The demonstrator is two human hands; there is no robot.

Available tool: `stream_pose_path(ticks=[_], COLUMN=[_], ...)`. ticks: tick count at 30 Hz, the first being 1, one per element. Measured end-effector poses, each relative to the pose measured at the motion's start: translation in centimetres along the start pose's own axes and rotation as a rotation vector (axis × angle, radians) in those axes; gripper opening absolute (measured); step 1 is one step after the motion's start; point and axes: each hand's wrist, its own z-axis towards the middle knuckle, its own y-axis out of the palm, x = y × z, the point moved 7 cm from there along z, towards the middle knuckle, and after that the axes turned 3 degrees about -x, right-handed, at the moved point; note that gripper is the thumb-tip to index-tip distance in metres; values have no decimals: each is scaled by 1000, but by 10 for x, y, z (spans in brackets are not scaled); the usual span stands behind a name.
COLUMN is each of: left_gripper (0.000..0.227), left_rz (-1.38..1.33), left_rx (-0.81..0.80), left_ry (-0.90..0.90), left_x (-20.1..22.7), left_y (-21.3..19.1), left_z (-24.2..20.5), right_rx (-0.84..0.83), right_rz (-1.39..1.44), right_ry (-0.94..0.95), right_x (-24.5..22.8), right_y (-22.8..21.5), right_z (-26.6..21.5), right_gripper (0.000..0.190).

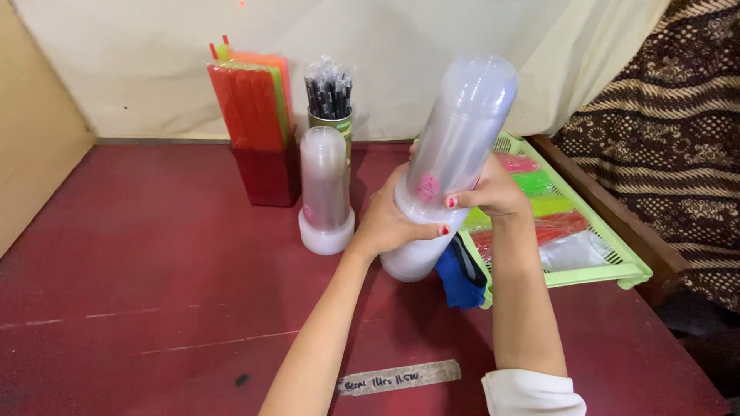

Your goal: Cleaning plastic cups with a blue cloth and organizing them on a table alongside straws and other containers

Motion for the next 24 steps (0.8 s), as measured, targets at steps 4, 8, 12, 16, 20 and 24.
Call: stream_pose_path(ticks=[4, 8, 12, 16, 20, 24], left_gripper=[110, 105, 104, 105, 104, 92], left_rz=[-120, -92, -76, -38, 74, 246], left_rx=[34, 91, 234, 318, 413, 397], left_ry=[6, 0, -52, -49, -45, 127], left_x=[-19, -17, -9, -1, 22, 29], left_y=[5, 0, -2, -2, -1, 17], left_z=[7, 4, -5, -9, -15, -25], right_rx=[52, 115, 246, 361, 635, 823], right_rz=[-144, -259, -454, -585, -630, -677], right_ry=[56, 45, -6, -4, -51, -258], right_x=[55, 41, 4, -4, -15, -83], right_y=[-44, -38, -13, 7, 15, 9], right_z=[-3, 4, 8, 3, -6, -23], right_gripper=[84, 76, 80, 81, 89, 90])
